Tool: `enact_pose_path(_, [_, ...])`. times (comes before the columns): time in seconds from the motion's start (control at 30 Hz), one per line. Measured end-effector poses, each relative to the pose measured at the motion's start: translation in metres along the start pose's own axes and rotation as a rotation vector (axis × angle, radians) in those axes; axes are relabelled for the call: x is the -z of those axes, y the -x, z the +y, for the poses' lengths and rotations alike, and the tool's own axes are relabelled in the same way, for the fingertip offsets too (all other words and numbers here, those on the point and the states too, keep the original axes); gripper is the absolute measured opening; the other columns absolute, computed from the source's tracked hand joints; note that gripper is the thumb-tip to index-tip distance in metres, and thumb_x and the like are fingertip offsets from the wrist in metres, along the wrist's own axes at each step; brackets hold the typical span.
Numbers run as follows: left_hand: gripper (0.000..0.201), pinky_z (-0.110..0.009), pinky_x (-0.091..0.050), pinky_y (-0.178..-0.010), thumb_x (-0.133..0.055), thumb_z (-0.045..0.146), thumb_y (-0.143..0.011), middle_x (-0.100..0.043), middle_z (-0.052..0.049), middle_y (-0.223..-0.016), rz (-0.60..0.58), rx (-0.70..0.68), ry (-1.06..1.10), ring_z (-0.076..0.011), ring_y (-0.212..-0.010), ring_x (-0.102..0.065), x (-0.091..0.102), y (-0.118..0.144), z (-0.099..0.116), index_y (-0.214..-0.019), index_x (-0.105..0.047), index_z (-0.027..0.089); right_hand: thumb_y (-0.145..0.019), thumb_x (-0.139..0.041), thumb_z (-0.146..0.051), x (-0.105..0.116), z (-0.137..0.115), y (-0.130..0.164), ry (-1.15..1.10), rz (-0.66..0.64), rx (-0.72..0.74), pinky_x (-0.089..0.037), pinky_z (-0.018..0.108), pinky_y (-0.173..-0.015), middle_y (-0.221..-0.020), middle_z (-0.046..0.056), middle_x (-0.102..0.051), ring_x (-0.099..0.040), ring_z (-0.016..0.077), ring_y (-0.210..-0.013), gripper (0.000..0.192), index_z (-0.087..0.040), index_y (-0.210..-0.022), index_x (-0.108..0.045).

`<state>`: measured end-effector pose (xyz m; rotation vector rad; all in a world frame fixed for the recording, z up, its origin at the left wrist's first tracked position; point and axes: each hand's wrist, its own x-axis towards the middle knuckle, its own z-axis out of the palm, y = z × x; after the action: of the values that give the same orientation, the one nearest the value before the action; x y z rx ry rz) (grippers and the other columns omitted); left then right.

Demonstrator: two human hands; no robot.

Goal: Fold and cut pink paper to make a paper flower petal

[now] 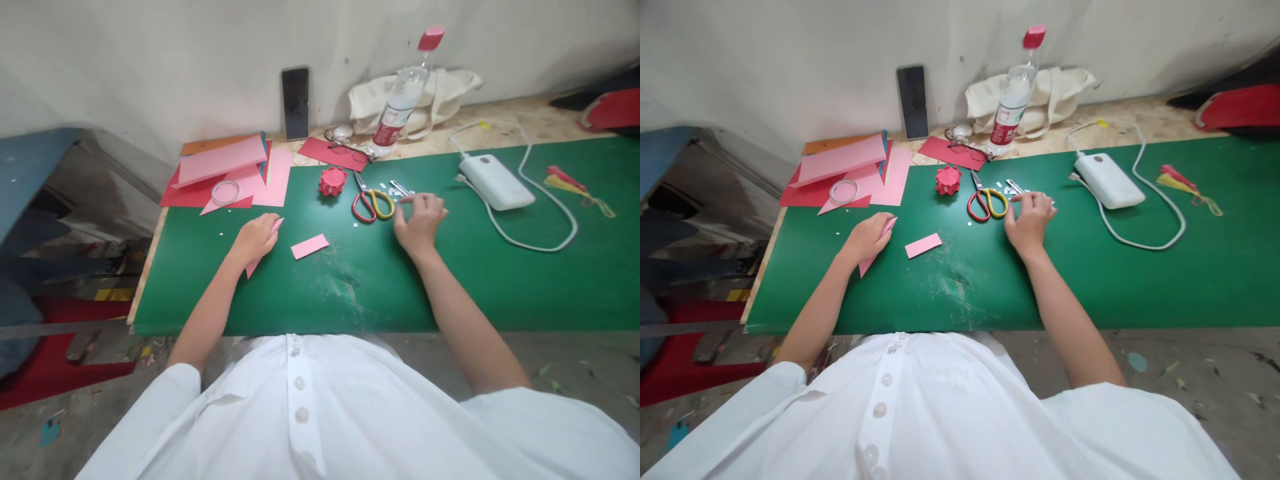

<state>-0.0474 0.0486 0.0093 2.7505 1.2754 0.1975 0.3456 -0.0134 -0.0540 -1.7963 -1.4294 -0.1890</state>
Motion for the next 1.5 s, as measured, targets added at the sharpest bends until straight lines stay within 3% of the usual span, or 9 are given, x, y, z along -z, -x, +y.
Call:
enact_pose_path(0.1, [0.034,-0.042,-0.051,-0.096,-0.046,0.017,-0.093,-0.067,-0.015,-0.117,0.017,0.017,-0.054,-0.0291,-0.110,-0.064,0.007,-0.001,-0.009,-0.124,-0.060,0.012,-0.089,-0.061,-0.034,-0.003,-0.038,0.015,-0.064,-0.110,0.179,-0.039,0.046,-0.092,-0.095,0.010,-0.064,-0.056,0.0298,-0.098,0.016,-0.020,-0.094,-0.065])
enact_pose_path(0.3, [0.030,-0.043,-0.049,-0.092,-0.047,0.018,-0.094,-0.067,-0.016,-0.115,0.024,0.047,-0.015,-0.0316,-0.109,-0.063,0.009,-0.001,-0.015,-0.117,-0.065,0.013,-0.099,-0.053,-0.046,-0.016,-0.114,0.037,-0.210,-0.453,0.724,-0.039,0.042,-0.090,-0.111,0.012,-0.066,-0.057,0.0285,-0.104,0.032,-0.018,-0.111,-0.062])
enact_pose_path(0.57, [0.020,-0.036,-0.047,-0.088,-0.057,0.016,-0.089,-0.075,-0.008,-0.107,0.184,0.116,0.178,-0.0266,-0.101,-0.068,0.007,-0.003,-0.008,-0.102,-0.071,0.020,-0.092,-0.062,-0.050,-0.046,-0.136,0.020,-0.356,-0.622,0.922,-0.043,0.039,-0.089,-0.115,0.013,-0.063,-0.056,0.0258,-0.100,0.036,-0.018,-0.108,-0.064])
enact_pose_path(0.87, [0.013,-0.027,-0.044,-0.069,-0.054,0.020,-0.092,-0.070,-0.003,-0.084,0.537,0.404,0.435,-0.0160,-0.073,-0.063,0.012,-0.033,-0.032,-0.093,-0.066,0.017,-0.104,-0.045,-0.029,-0.051,-0.132,0.025,-0.347,-0.485,0.863,-0.046,0.034,-0.079,-0.093,0.010,-0.066,-0.055,0.0206,-0.083,0.028,-0.019,-0.088,-0.066])
enact_pose_path(1.03, [0.007,-0.028,-0.044,-0.085,-0.057,0.017,-0.098,-0.068,-0.003,-0.096,0.607,0.505,0.501,-0.0122,-0.087,-0.059,0.035,-0.114,-0.044,-0.100,-0.061,0.012,-0.104,-0.044,-0.026,-0.050,-0.131,0.025,-0.360,-0.462,0.830,-0.048,0.033,-0.077,-0.090,0.008,-0.068,-0.056,0.0198,-0.082,0.027,-0.019,-0.088,-0.065])
enact_pose_path(1.23, [0.039,-0.045,-0.057,-0.095,-0.063,0.037,-0.098,-0.061,-0.011,-0.130,0.635,0.607,0.466,-0.0227,-0.113,-0.063,0.045,-0.201,-0.042,-0.129,-0.058,0.015,-0.101,-0.045,-0.023,-0.047,-0.129,0.026,-0.350,-0.423,0.752,-0.048,0.031,-0.074,-0.086,0.006,-0.069,-0.059,0.0187,-0.079,0.023,-0.021,-0.090,-0.065])
enact_pose_path(1.3, [0.037,-0.045,-0.057,-0.095,-0.058,0.038,-0.100,-0.061,-0.010,-0.128,0.666,0.653,0.453,-0.0228,-0.113,-0.063,0.037,-0.205,-0.040,-0.129,-0.059,0.016,-0.100,-0.046,-0.022,-0.046,-0.126,0.027,-0.335,-0.374,0.681,-0.048,0.031,-0.073,-0.084,0.006,-0.069,-0.060,0.0189,-0.077,0.021,-0.021,-0.091,-0.065])
enact_pose_path(1.37, [0.037,-0.055,-0.040,-0.111,-0.065,0.030,-0.096,-0.055,-0.019,-0.137,0.664,0.599,0.469,-0.0303,-0.131,-0.049,0.025,-0.193,-0.036,-0.124,-0.058,0.008,-0.099,-0.046,-0.021,-0.046,-0.123,0.028,-0.327,-0.311,0.592,-0.049,0.032,-0.073,-0.085,0.006,-0.070,-0.062,0.0191,-0.077,0.019,-0.021,-0.094,-0.064])
enact_pose_path(1.5, [0.018,-0.044,-0.034,-0.115,-0.065,0.014,-0.088,-0.062,-0.011,-0.122,0.616,0.412,0.622,-0.0255,-0.125,-0.051,-0.010,-0.126,-0.020,-0.105,-0.060,0.018,-0.100,-0.045,-0.023,-0.053,-0.122,0.023,-0.321,-0.193,0.436,-0.049,0.032,-0.074,-0.087,0.006,-0.069,-0.063,0.0203,-0.081,0.017,-0.021,-0.096,-0.062])
